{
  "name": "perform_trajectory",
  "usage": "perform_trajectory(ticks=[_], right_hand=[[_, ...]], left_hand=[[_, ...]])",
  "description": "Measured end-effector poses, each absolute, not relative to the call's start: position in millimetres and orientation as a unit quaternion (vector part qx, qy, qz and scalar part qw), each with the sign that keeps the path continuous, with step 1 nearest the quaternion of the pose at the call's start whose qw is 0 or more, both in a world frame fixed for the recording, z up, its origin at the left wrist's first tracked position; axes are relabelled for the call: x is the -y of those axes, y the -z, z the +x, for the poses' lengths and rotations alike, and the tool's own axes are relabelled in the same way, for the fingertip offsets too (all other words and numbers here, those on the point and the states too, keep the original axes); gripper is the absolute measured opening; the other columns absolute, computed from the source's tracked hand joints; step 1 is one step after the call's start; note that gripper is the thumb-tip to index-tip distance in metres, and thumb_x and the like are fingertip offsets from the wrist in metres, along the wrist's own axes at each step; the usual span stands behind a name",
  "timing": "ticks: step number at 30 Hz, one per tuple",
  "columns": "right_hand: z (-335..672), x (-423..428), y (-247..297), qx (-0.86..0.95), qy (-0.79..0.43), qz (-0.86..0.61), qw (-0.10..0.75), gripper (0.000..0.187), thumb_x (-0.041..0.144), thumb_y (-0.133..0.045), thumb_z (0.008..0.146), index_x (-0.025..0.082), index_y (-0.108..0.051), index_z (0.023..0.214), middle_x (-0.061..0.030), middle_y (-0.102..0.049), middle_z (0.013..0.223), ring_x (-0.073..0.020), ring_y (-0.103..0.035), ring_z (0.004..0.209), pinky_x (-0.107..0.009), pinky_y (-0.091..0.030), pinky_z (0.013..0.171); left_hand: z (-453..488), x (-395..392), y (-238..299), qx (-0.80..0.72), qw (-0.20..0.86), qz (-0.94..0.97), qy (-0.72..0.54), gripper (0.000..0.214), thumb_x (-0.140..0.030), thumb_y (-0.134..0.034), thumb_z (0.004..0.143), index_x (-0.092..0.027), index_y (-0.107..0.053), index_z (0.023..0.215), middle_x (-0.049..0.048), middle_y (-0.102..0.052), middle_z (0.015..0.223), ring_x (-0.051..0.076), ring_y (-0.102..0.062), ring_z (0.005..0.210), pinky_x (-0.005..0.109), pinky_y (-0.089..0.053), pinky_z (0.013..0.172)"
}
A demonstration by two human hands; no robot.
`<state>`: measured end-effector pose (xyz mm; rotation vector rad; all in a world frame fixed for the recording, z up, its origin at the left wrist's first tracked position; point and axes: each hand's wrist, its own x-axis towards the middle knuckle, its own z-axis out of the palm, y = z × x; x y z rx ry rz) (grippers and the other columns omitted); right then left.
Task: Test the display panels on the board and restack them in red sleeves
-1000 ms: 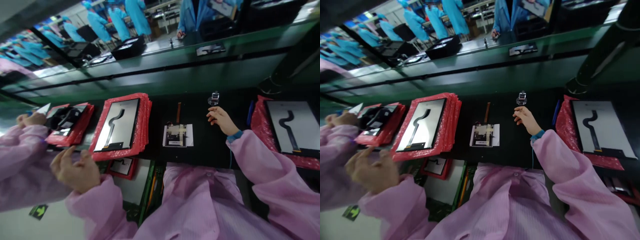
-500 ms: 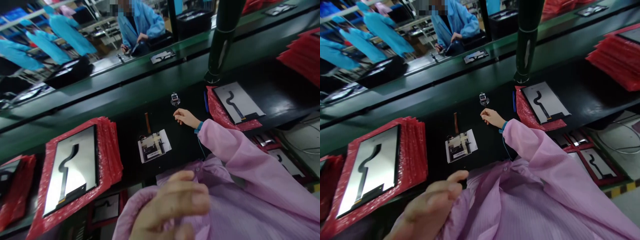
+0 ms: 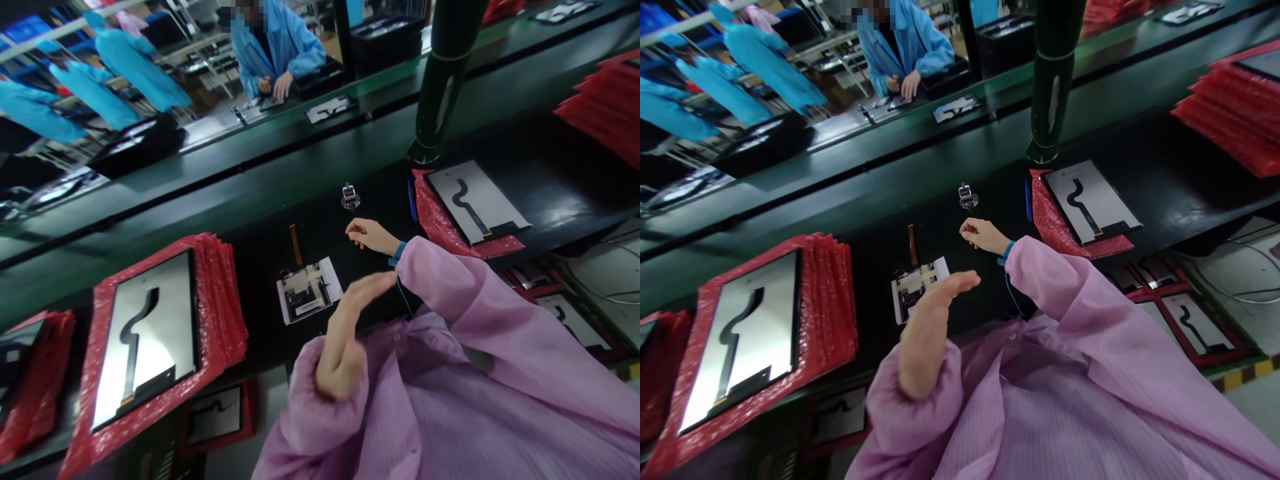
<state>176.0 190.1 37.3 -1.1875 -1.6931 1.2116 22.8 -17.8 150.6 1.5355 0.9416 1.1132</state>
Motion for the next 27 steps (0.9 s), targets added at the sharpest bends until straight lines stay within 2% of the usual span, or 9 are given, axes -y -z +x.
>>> perform_trajectory(ticks=[2,4,6,9,14,16,19,24,27], right_hand=[[178.9,-179.6,-41.4,0.676,-0.427,-0.474,0.369,0.007,0.013,-0.058,0.088,0.018,-0.062,0.090,0.0005,-0.062,0.078,-0.0108,-0.059,0.067,-0.025,-0.054,0.064],[187.4,-157.9,-47.4,0.693,-0.361,-0.497,0.377,0.010,0.011,-0.059,0.085,0.019,-0.064,0.089,-0.0013,-0.065,0.082,-0.0144,-0.061,0.077,-0.032,-0.056,0.080],[201.6,-128.1,-52.5,0.698,-0.282,-0.534,0.385,0.014,0.010,-0.060,0.083,0.020,-0.066,0.091,-0.0049,-0.068,0.094,-0.0204,-0.062,0.094,-0.041,-0.053,0.097],[235.7,-84.8,-55.4,0.661,-0.164,-0.619,0.392,0.023,0.016,-0.059,0.086,0.023,-0.068,0.106,-0.0091,-0.068,0.114,-0.0277,-0.057,0.114,-0.049,-0.046,0.109],[337.6,-53.1,-59.4,0.489,-0.037,-0.789,0.370,0.035,0.024,-0.046,0.093,0.016,-0.064,0.123,-0.0177,-0.063,0.128,-0.0350,-0.050,0.125,-0.057,-0.039,0.113],[380.2,-54.2,-61.3,0.412,-0.022,-0.843,0.345,0.045,0.024,-0.042,0.094,0.009,-0.058,0.133,-0.0239,-0.056,0.138,-0.0390,-0.044,0.133,-0.060,-0.037,0.113],[421.4,-62.6,-62.1,0.352,-0.052,-0.885,0.300,0.050,0.028,-0.046,0.094,0.002,-0.056,0.135,-0.0282,-0.056,0.137,-0.0410,-0.045,0.135,-0.060,-0.038,0.112],[436.1,-78.0,-58.7,0.339,-0.095,-0.897,0.268,0.038,0.035,-0.057,0.091,0.014,-0.068,0.121,-0.0196,-0.063,0.133,-0.0368,-0.051,0.132,-0.055,-0.041,0.113],[439.5,-83.8,-55.9,0.329,-0.111,-0.894,0.283,0.034,0.035,-0.060,0.089,0.016,-0.071,0.115,-0.0179,-0.067,0.123,-0.0357,-0.057,0.123,-0.054,-0.045,0.108]], left_hand=[[34.5,-14.7,-117.4,-0.396,0.437,0.651,-0.478,0.052,-0.062,-0.043,0.102,-0.023,-0.071,0.123,0.0117,-0.070,0.129,0.028,-0.064,0.124,0.047,-0.050,0.111],[46.9,-31.0,-85.2,-0.440,0.405,0.644,-0.478,0.046,-0.055,-0.043,0.104,-0.020,-0.069,0.120,0.0124,-0.069,0.125,0.025,-0.065,0.118,0.043,-0.051,0.107],[56.3,-33.9,-58.7,-0.478,0.382,0.647,-0.454,0.043,-0.052,-0.045,0.105,-0.020,-0.067,0.121,0.0128,-0.068,0.125,0.024,-0.064,0.117,0.044,-0.050,0.107],[64.0,-30.0,-31.2,-0.504,0.362,0.670,-0.407,0.040,-0.051,-0.046,0.104,-0.022,-0.065,0.125,0.0127,-0.065,0.129,0.026,-0.063,0.120,0.047,-0.048,0.110],[86.2,-31.0,-20.1,-0.469,0.388,0.709,-0.356,0.041,-0.049,-0.048,0.102,-0.022,-0.062,0.130,0.0151,-0.060,0.137,0.031,-0.056,0.133,0.055,-0.043,0.117],[105.6,-37.5,-24.0,-0.453,0.402,0.719,-0.342,0.044,-0.048,-0.049,0.102,-0.022,-0.059,0.135,0.0167,-0.052,0.148,0.032,-0.048,0.143,0.056,-0.039,0.121],[143.1,-55.2,-27.2,-0.438,0.431,0.715,-0.333,0.049,-0.046,-0.051,0.101,-0.021,-0.053,0.143,0.0181,-0.041,0.158,0.032,-0.037,0.152,0.055,-0.035,0.124],[193.7,-83.5,-20.5,-0.423,0.484,0.684,-0.346,0.045,-0.040,-0.060,0.097,-0.022,-0.058,0.138,0.0179,-0.044,0.155,0.031,-0.047,0.144,0.049,-0.048,0.114],[202.6,-87.7,-19.4,-0.442,0.479,0.661,-0.372,0.037,-0.036,-0.063,0.095,-0.019,-0.064,0.129,0.0178,-0.050,0.146,0.029,-0.056,0.134,0.044,-0.056,0.106]])
